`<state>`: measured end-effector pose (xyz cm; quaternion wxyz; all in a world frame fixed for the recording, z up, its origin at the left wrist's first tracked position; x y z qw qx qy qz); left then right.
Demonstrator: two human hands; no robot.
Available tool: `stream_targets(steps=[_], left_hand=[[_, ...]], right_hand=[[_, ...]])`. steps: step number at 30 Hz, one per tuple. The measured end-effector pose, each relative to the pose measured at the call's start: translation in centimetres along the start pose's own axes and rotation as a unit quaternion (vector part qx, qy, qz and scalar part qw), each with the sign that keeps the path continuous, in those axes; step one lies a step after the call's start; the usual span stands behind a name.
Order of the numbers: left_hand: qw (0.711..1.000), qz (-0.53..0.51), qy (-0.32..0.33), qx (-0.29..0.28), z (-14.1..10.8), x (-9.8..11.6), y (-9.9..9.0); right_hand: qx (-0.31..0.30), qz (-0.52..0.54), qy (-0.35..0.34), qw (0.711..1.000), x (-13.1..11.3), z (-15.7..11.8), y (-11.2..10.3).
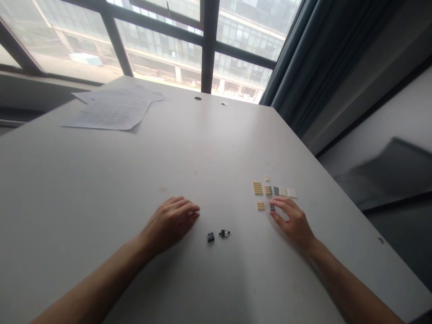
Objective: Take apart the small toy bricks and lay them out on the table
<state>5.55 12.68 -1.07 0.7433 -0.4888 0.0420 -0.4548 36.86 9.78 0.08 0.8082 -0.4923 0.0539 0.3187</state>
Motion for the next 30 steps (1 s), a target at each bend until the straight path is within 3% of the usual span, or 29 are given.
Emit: stream_targets(steps=[3, 6, 13, 24, 27, 30], left_hand=[[1.000, 0.002, 0.000, -0.005, 0.0, 0.1, 0.0], [1.000, 0.001, -0.001, -0.006, 0.0, 0.1, 0.0], [1.000, 0.000, -0.001, -0.007, 0.0, 0.1, 0.0], [1.000, -0.005, -0.003, -0.004, 0.0, 0.1, 0.0], [1.000, -0.005, 0.001, -0.007, 0.0, 0.1, 0.0], [1.000, -0.008, 0.005, -0.006, 0.0, 0.1, 0.0]], right_hand=[[-0.070, 0.073, -0.058, 0.993, -4.8, 0.2, 2.9], [-0.140, 0.132, -0.069, 0.979, -8.1, 0.3, 5.7], [-0.167, 0.152, -0.038, 0.973, -10.0, 1.0, 8.2], [-0.143, 0.154, -0.070, 0.975, -11.2, 0.8, 8.4], [-0.124, 0.146, -0.075, 0.979, -10.2, 0.6, 7.0], [-0.070, 0.106, -0.050, 0.991, -6.5, 0.6, 3.5]])
Point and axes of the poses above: each hand's wrist, its own z-axis towards the middle knuckle, its own y-axis out of the palm, x = y × z, the point moved 7 cm from there along z, towards the middle knuckle, and after that the axes turned 4 degrees about x, right-handed, at the moved point
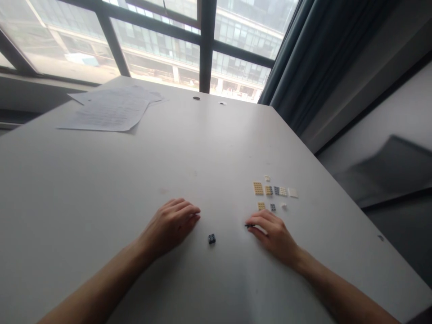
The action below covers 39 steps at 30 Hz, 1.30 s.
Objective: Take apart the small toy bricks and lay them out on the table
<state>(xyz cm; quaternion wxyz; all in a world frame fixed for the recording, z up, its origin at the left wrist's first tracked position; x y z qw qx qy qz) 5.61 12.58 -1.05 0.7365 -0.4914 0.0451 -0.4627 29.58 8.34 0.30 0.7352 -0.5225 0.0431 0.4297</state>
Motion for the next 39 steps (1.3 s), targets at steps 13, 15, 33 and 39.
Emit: stream_targets(steps=[13, 15, 33, 39], left_hand=[[1.000, 0.005, 0.006, 0.000, 0.0, -0.4, 0.2], [1.000, 0.005, 0.005, 0.000, 0.0, -0.4, 0.2], [1.000, 0.012, 0.007, 0.002, 0.1, -0.2, 0.0], [1.000, 0.005, 0.006, -0.004, 0.0, -0.3, 0.1]], right_hand=[[0.057, -0.130, 0.207, 0.968, 15.2, -7.1, -10.7], [0.051, -0.120, 0.198, 0.971, 15.2, -6.8, -10.0], [0.037, -0.055, 0.232, 0.970, 15.3, -6.6, -9.7], [0.049, -0.062, 0.231, 0.970, 15.3, -6.5, -9.7]])
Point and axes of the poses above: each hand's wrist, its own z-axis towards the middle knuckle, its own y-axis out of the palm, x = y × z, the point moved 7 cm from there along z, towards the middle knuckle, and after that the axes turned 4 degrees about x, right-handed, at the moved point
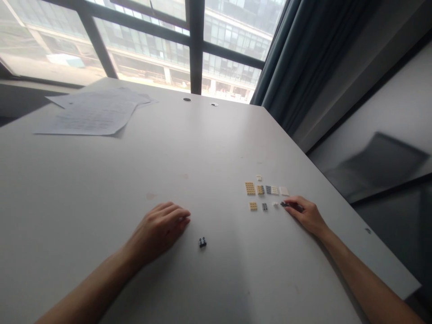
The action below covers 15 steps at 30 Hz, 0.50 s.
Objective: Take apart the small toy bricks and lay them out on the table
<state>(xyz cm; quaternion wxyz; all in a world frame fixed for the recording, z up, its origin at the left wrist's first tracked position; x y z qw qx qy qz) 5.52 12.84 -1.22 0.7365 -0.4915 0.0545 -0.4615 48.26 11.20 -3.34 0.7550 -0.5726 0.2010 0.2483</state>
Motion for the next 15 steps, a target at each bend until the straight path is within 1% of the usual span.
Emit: stream_targets(steps=[10, 15], left_hand=[[1.000, 0.007, -0.002, -0.002, -0.05, -0.08, 0.07], [1.000, 0.008, 0.004, 0.006, 0.08, 0.14, -0.21]], right_hand=[[-0.001, 0.007, 0.004, 1.000, 0.25, 0.49, 0.13], [0.000, 0.004, 0.000, 1.000, 0.04, 0.62, 0.17]])
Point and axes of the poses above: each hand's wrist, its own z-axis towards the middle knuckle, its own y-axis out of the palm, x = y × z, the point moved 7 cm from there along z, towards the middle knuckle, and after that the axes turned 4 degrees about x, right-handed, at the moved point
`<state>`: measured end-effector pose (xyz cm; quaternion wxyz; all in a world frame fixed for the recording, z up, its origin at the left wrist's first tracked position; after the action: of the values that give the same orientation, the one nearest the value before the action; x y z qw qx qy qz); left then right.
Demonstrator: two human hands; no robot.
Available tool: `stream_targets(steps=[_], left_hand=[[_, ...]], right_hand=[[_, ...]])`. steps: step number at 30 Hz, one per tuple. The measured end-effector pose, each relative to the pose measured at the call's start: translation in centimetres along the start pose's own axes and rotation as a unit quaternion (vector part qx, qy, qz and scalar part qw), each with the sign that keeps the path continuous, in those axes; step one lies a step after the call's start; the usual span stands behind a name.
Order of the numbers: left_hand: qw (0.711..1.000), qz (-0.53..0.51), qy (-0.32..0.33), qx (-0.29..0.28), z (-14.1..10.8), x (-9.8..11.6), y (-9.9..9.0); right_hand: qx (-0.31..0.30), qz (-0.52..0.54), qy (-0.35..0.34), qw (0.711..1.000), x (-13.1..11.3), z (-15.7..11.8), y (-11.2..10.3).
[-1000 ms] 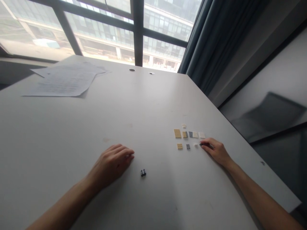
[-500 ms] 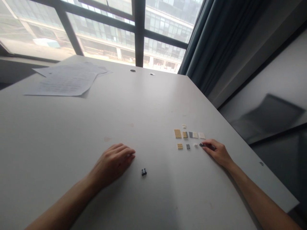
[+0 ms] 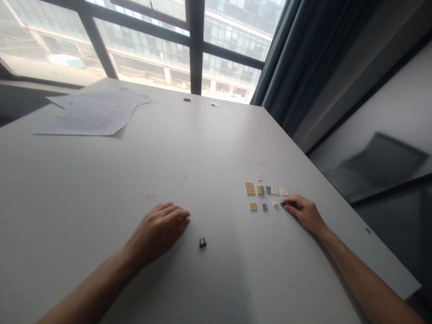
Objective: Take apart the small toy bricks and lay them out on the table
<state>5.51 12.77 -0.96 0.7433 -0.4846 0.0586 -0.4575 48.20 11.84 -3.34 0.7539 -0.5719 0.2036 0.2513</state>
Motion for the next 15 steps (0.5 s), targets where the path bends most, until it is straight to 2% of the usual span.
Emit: stream_targets(steps=[4, 8, 10, 12, 15], left_hand=[[1.000, -0.003, -0.001, -0.005, 0.1, 0.2, 0.0], [1.000, -0.007, -0.007, -0.008, 0.2, 0.2, 0.0], [1.000, -0.007, -0.009, -0.006, 0.2, 0.2, 0.0], [1.000, -0.007, -0.012, -0.006, 0.2, 0.2, 0.0], [1.000, -0.005, -0.014, -0.007, 0.2, 0.2, 0.0]], right_hand=[[0.005, -0.011, -0.010, 1.000, -0.2, 0.1, -0.1], [0.065, -0.024, -0.056, 0.996, -2.3, 0.1, -0.7], [0.104, -0.035, -0.095, 0.989, -5.0, -0.4, -0.6], [0.107, -0.019, -0.149, 0.983, -8.8, -1.1, 0.6], [0.003, 0.038, -0.264, 0.964, -15.7, -2.7, 4.6]])
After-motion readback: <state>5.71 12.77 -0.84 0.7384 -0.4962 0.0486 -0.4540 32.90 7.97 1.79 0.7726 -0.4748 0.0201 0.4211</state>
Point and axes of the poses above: each hand's wrist, its own z-axis towards the middle knuckle, its own y-axis out of the palm, x = y × z, the point moved 7 cm from there along z, towards the middle knuckle, and after that the axes turned 4 degrees about x, right-handed, at the moved point
